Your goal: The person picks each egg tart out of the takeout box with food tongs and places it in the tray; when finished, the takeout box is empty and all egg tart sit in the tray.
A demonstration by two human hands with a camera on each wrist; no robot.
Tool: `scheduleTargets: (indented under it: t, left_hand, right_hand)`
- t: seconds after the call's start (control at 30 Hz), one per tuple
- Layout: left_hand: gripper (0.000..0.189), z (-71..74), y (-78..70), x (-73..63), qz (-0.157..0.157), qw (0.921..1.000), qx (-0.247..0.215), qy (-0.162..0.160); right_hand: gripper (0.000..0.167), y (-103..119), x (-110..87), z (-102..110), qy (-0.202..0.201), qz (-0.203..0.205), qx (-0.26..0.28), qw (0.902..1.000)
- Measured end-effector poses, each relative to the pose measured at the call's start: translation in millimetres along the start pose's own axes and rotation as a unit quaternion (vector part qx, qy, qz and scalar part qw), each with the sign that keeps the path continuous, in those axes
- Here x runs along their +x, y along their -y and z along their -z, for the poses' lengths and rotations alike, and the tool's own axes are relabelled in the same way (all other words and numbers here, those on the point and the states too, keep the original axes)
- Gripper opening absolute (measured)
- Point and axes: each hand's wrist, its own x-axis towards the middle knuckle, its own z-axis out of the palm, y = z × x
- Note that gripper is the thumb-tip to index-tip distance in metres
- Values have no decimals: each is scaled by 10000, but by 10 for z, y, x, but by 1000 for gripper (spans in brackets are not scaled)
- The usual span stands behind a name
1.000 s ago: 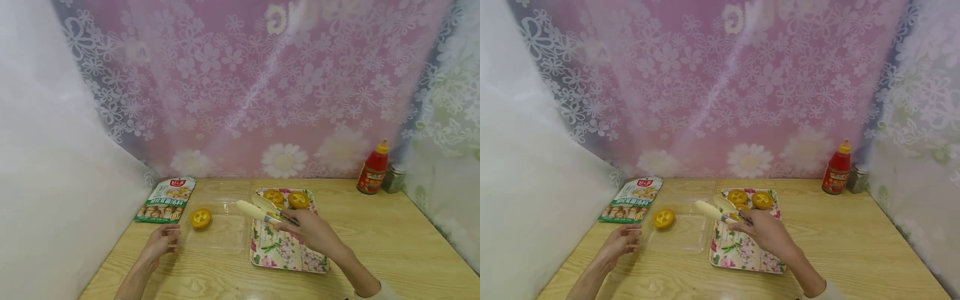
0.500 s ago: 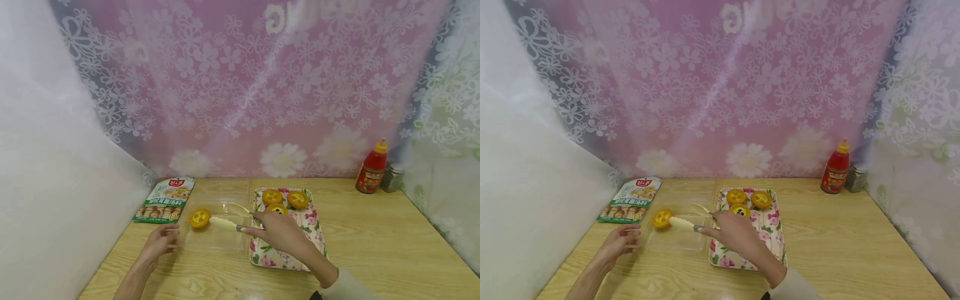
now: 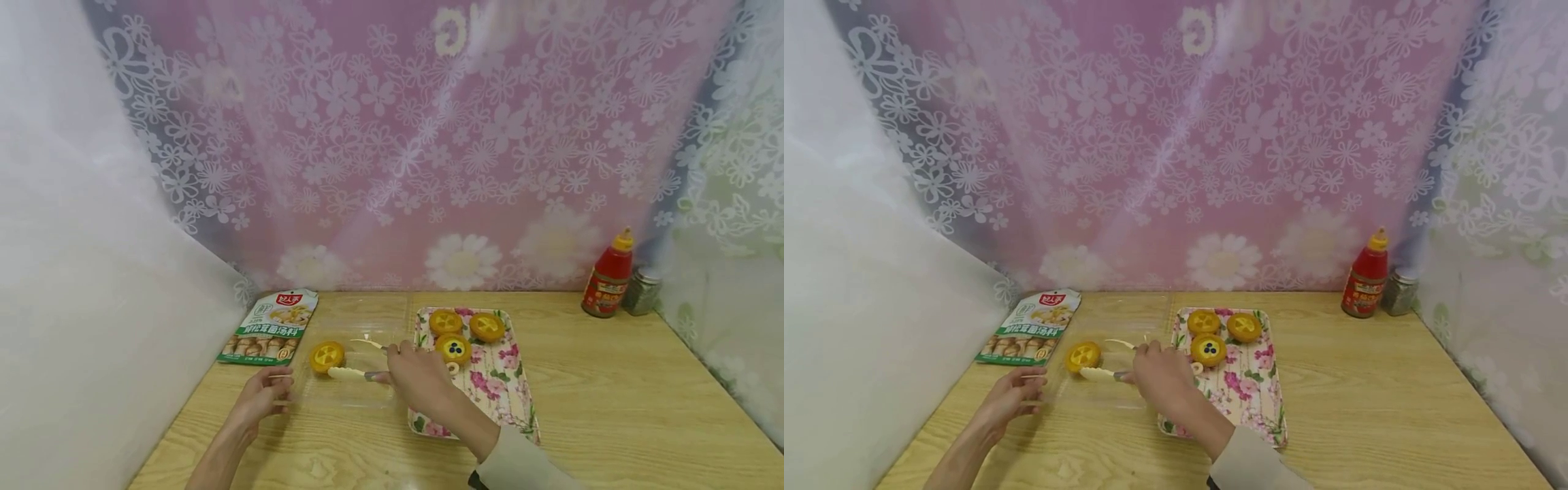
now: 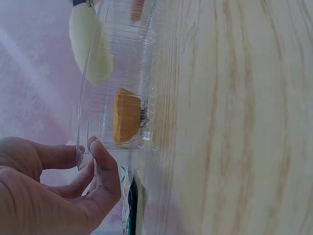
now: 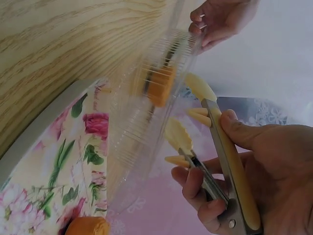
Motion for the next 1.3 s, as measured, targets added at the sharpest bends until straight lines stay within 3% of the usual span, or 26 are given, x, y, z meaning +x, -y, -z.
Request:
scheduleTargets:
  t: [0.3, 0.63, 1.3]
  left_hand:
    - [38, 3, -6, -8, 55, 10000, -32, 2]
    - [40, -14, 0, -1, 95, 9999, -7, -50]
    - [40, -8, 10, 3, -43, 10000, -47, -69]
  right_hand:
    - [53, 139, 141, -161, -303, 91, -453, 9985]
    - [52, 228, 273, -306, -32, -44, -173, 9998]
    - [56, 371, 379, -484, -476, -133, -556, 9972]
